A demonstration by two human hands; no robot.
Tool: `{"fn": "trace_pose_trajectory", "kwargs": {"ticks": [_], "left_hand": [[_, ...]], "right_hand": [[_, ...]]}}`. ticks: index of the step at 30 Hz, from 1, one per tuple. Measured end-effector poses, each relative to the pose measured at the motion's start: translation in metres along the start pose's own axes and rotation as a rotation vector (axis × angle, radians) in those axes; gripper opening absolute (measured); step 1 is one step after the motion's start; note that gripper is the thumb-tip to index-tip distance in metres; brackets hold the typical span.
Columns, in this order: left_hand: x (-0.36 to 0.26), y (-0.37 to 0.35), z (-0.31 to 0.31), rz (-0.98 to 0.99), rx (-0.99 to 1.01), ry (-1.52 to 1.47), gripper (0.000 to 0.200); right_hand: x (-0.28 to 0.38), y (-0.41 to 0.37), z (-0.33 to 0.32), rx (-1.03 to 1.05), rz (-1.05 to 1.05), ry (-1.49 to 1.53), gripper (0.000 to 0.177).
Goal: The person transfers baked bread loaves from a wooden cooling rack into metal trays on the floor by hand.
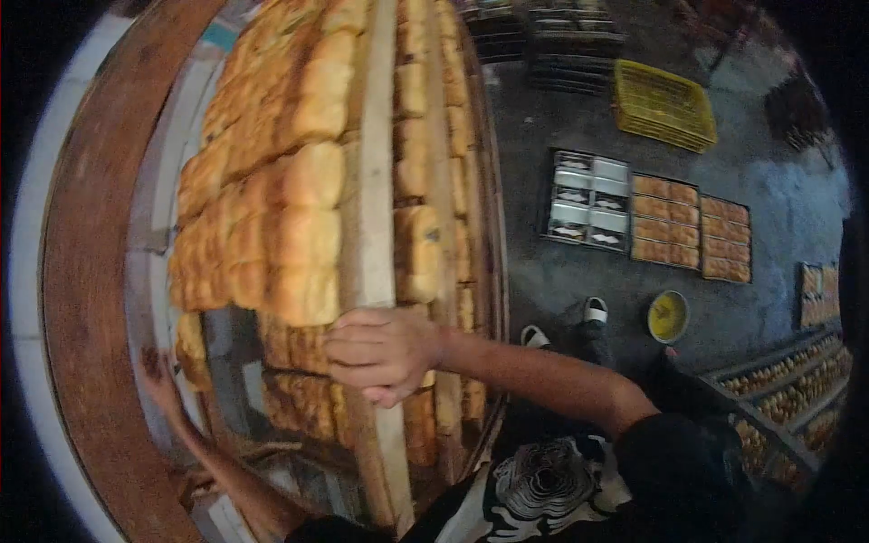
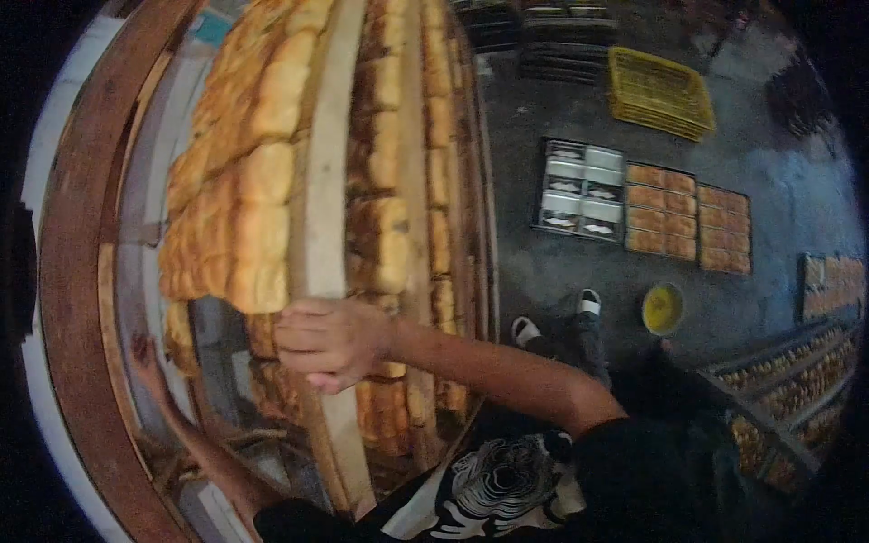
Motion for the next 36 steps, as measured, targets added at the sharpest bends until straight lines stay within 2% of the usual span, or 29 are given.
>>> {"fn": "trace_pose_trajectory", "kwargs": {"ticks": [2, 3, 6, 8, 9, 10, 12, 13, 14, 15, 17, 18, 20, 21, 23, 24, 25, 26, 27, 30, 32, 33, 36], "left_hand": [[-0.131, 0.0, 0.012, 0.076, -0.038, -0.003, 0.039], [-0.179, -0.006, 0.021, 0.082, -0.034, -0.034, 0.039], [-0.284, -0.029, 0.037, 0.103, -0.028, -0.191, 0.038], [-0.339, -0.048, 0.053, 0.407, 0.3, -0.12, 0.041], [-0.373, -0.064, 0.065, 0.558, 0.34, -0.099, 0.039], [-0.407, -0.081, 0.076, 0.708, 0.374, -0.073, 0.038], [-0.462, -0.099, 0.099, 0.784, 0.624, -0.17, 0.027], [-0.478, -0.11, 0.111, 0.837, 0.669, -0.146, 0.025], [-0.49, -0.122, 0.123, 0.89, 0.719, -0.118, 0.024], [-0.502, -0.132, 0.133, 0.9, 0.713, -0.13, 0.024], [-0.523, -0.151, 0.157, 0.816, 0.955, -0.221, 0.027], [-0.534, -0.153, 0.166, 0.832, 0.952, -0.226, 0.027], [-0.551, -0.162, 0.188, 0.739, 1.127, -0.238, 0.031], [-0.549, -0.167, 0.201, 0.622, 1.148, -0.225, 0.034], [-0.558, -0.172, 0.223, 0.628, 1.177, -0.165, 0.035], [-0.562, -0.175, 0.237, 0.613, 1.217, -0.103, 0.035], [-0.566, -0.18, 0.25, 0.632, 1.227, -0.105, 0.035], [-0.567, -0.187, 0.266, 0.56, 1.296, -0.136, 0.037], [-0.57, -0.192, 0.285, 0.484, 1.357, -0.167, 0.038], [-0.582, -0.207, 0.343, 0.455, 1.359, -0.232, 0.036], [-0.6, -0.205, 0.377, 0.419, 1.315, -0.258, 0.037], [-0.606, -0.202, 0.398, 0.373, 1.258, -0.299, 0.039], [-0.592, -0.214, 0.483, 0.302, 1.337, -0.318, 0.042]], "right_hand": [[0.005, 0.0, -0.004, 0.031, 0.029, 0.038, 0.039], [0.009, 0.0, -0.008, 0.046, 0.036, 0.009, 0.039], [0.025, -0.004, -0.031, 0.081, 0.157, -0.043, 0.039], [0.034, -0.017, -0.061, 0.073, 0.307, 0.0, 0.039], [0.031, -0.047, -0.062, 0.235, 0.463, 0.028, 0.042], [0.024, -0.084, -0.074, 0.244, 0.646, 0.064, 0.043], [0.007, -0.181, -0.098, 0.271, 1.043, 0.029, 0.045], [0.002, -0.225, -0.12, 0.287, 1.254, -0.048, 0.046], [0.009, -0.25, -0.162, 0.347, 1.367, 0.0, 0.049], [0.016, -0.298, -0.182, 0.343, 1.491, -0.122, 0.043], [0.031, -0.394, -0.225, 0.348, 1.748, -0.347, 0.033], [0.044, -0.421, -0.25, 0.272, 1.819, -0.403, 0.031], [0.078, -0.483, -0.29, 0.127, 1.937, -0.528, 0.028], [0.089, -0.512, -0.31, 0.058, 1.977, -0.598, 0.027], [0.11, -0.586, -0.335, -0.186, 2.138, -0.606, 0.026], [0.114, -0.615, -0.345, -0.207, 2.142, -0.617, 0.026], [0.123, -0.64, -0.352, -0.381, 2.258, -0.641, 0.025], [0.136, -0.664, -0.356, -0.562, 2.368, -0.659, 0.024], [0.139, -0.667, -0.365, -0.579, 2.374, -0.661, 0.024], [0.147, -0.678, -0.374, -0.698, 2.51, -0.626, 0.026], [0.141, -0.69, -0.37, -0.528, 2.446, -0.723, 0.027], [0.14, -0.687, -0.368, -0.54, 2.456, -0.722, 0.027], [0.116, -0.678, -0.375, -0.515, 2.412, -0.637, 0.026]]}}
Point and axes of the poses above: each hand's wrist, its own y-axis towards the middle knuckle, its own z-axis out of the palm, x = y × z, the point moved 3 cm from there along y, towards the middle knuckle, and after that the axes turned 9 degrees about z, right-handed, at the moved point
